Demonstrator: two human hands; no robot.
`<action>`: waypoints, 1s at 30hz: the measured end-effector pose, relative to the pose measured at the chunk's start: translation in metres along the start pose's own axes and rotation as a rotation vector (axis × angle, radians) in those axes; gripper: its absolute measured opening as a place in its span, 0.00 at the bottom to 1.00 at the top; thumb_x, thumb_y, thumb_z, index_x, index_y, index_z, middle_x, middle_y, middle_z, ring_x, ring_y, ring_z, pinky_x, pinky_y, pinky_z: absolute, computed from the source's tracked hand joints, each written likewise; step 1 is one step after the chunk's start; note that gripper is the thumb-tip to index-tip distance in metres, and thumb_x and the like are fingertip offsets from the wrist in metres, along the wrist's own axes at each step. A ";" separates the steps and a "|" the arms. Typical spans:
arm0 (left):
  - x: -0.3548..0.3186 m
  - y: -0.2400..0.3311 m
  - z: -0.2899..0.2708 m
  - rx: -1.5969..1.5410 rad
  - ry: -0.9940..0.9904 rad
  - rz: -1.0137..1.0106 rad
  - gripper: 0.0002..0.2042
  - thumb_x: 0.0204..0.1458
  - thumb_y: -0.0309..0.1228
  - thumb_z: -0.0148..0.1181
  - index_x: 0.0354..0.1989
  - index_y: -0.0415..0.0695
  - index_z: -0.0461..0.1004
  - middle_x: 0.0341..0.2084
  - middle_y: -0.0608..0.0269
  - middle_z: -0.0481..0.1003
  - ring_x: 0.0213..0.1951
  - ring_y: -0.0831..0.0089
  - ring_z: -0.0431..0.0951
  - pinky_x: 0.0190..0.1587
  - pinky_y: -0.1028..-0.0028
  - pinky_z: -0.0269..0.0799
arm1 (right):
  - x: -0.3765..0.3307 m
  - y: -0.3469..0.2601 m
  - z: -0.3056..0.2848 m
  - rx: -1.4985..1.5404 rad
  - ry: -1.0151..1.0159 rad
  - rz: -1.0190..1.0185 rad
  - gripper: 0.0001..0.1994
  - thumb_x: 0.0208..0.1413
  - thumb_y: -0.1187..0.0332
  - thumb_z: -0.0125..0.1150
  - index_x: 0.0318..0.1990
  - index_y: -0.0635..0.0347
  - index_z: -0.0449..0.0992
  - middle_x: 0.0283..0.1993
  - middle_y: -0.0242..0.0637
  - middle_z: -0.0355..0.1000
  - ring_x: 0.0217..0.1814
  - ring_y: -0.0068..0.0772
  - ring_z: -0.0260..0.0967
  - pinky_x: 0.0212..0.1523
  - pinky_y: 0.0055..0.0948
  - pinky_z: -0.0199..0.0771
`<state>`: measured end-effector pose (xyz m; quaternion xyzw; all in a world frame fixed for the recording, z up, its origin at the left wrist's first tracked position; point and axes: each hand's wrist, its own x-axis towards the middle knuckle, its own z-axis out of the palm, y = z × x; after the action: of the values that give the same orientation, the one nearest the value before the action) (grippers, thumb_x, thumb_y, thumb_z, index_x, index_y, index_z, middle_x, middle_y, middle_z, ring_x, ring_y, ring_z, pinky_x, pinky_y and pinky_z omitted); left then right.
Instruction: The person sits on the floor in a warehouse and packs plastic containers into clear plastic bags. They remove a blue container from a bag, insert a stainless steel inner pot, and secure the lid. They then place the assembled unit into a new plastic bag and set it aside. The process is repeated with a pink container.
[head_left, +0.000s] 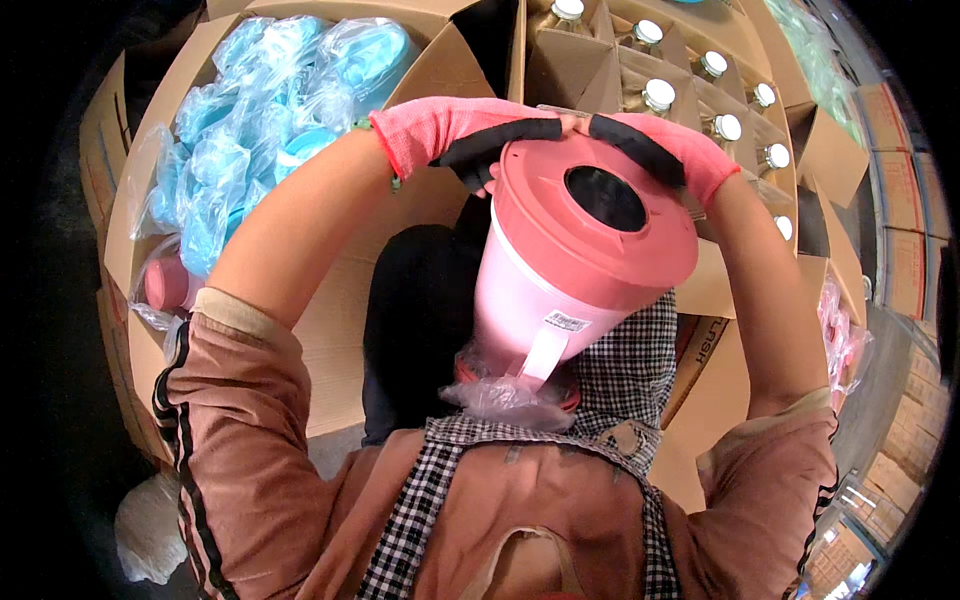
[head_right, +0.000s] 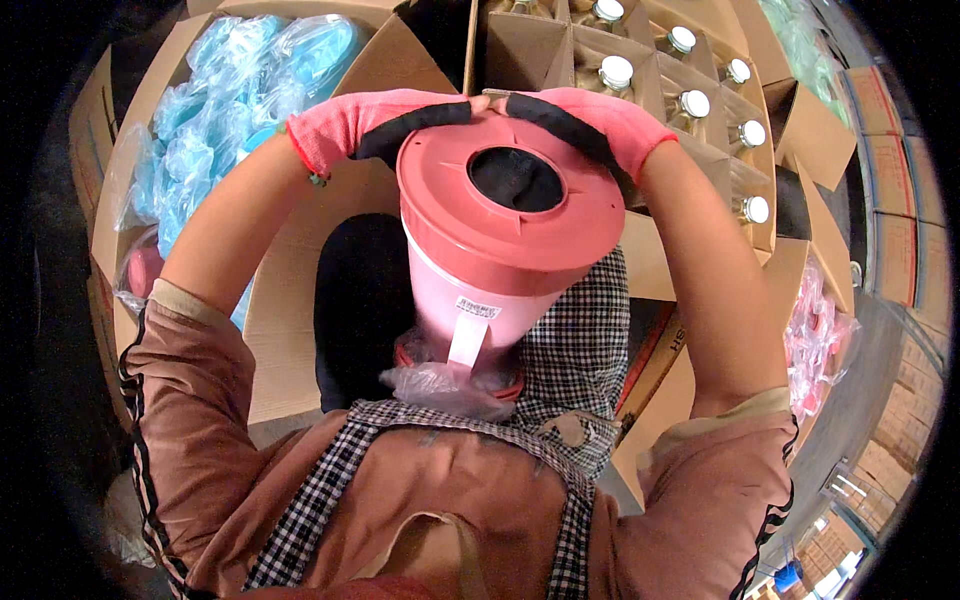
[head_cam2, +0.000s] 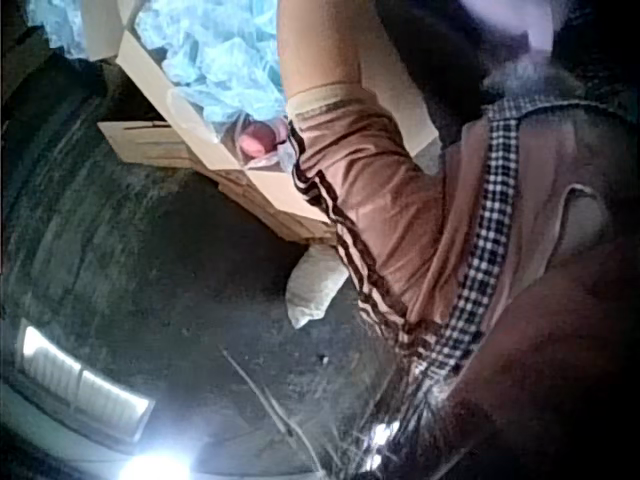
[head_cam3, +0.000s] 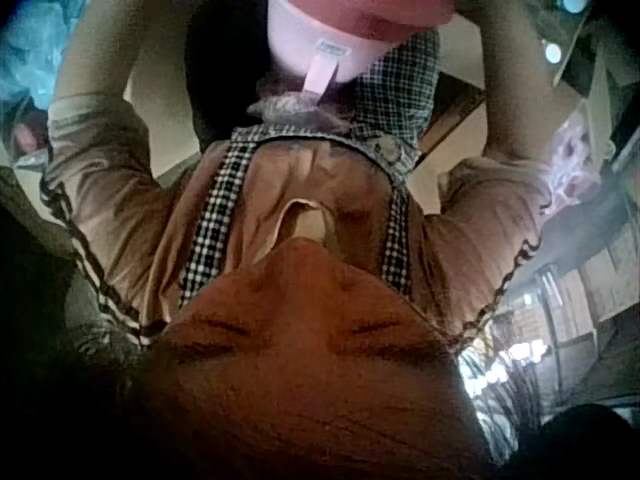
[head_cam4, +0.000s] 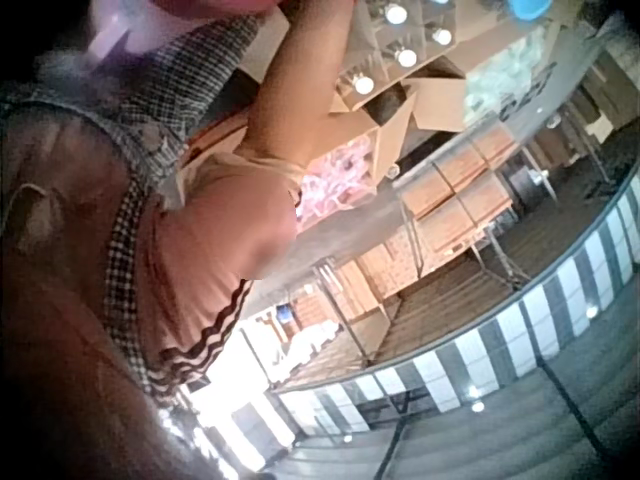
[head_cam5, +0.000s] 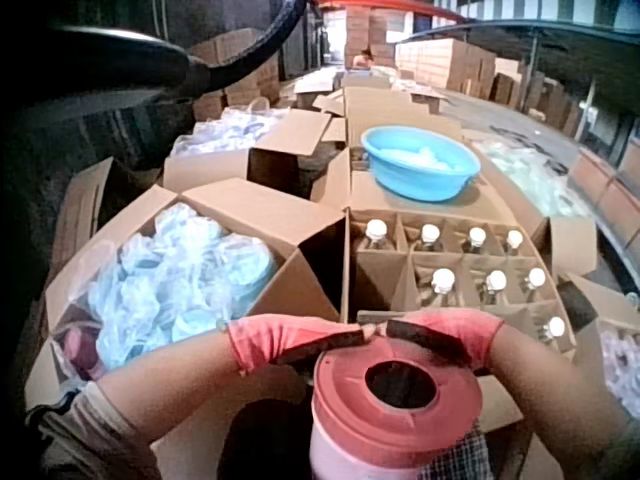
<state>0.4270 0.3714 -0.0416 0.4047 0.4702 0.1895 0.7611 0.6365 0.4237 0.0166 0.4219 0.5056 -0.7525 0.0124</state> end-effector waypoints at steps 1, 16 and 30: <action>-0.002 0.006 0.002 0.020 0.016 0.005 0.21 0.53 0.44 0.50 0.46 0.39 0.69 0.38 0.69 0.72 0.39 0.86 0.68 0.44 0.82 0.66 | 0.002 -0.004 0.008 -0.074 0.011 0.015 0.18 0.56 0.54 0.47 0.44 0.57 0.71 0.38 0.26 0.70 0.38 0.17 0.63 0.42 0.20 0.65; -0.047 0.000 0.028 0.379 0.164 0.732 0.30 0.43 0.46 0.60 0.50 0.37 0.64 0.45 0.58 0.68 0.50 0.69 0.64 0.53 0.71 0.59 | -0.027 0.032 -0.015 -0.347 0.398 -0.729 0.24 0.55 0.51 0.48 0.47 0.64 0.67 0.39 0.37 0.68 0.41 0.24 0.66 0.45 0.22 0.66; -0.059 -0.040 0.052 1.026 0.455 1.134 0.31 0.32 0.37 0.69 0.46 0.36 0.64 0.45 0.45 0.65 0.49 0.46 0.64 0.54 0.58 0.58 | -0.093 0.074 0.058 -1.176 0.605 -0.981 0.25 0.34 0.61 0.67 0.40 0.65 0.67 0.41 0.45 0.65 0.45 0.45 0.63 0.51 0.40 0.61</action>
<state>0.4399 0.2856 -0.0282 0.8335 0.3650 0.3857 0.1525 0.6935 0.3048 0.0289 0.2619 0.9256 -0.1384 -0.2355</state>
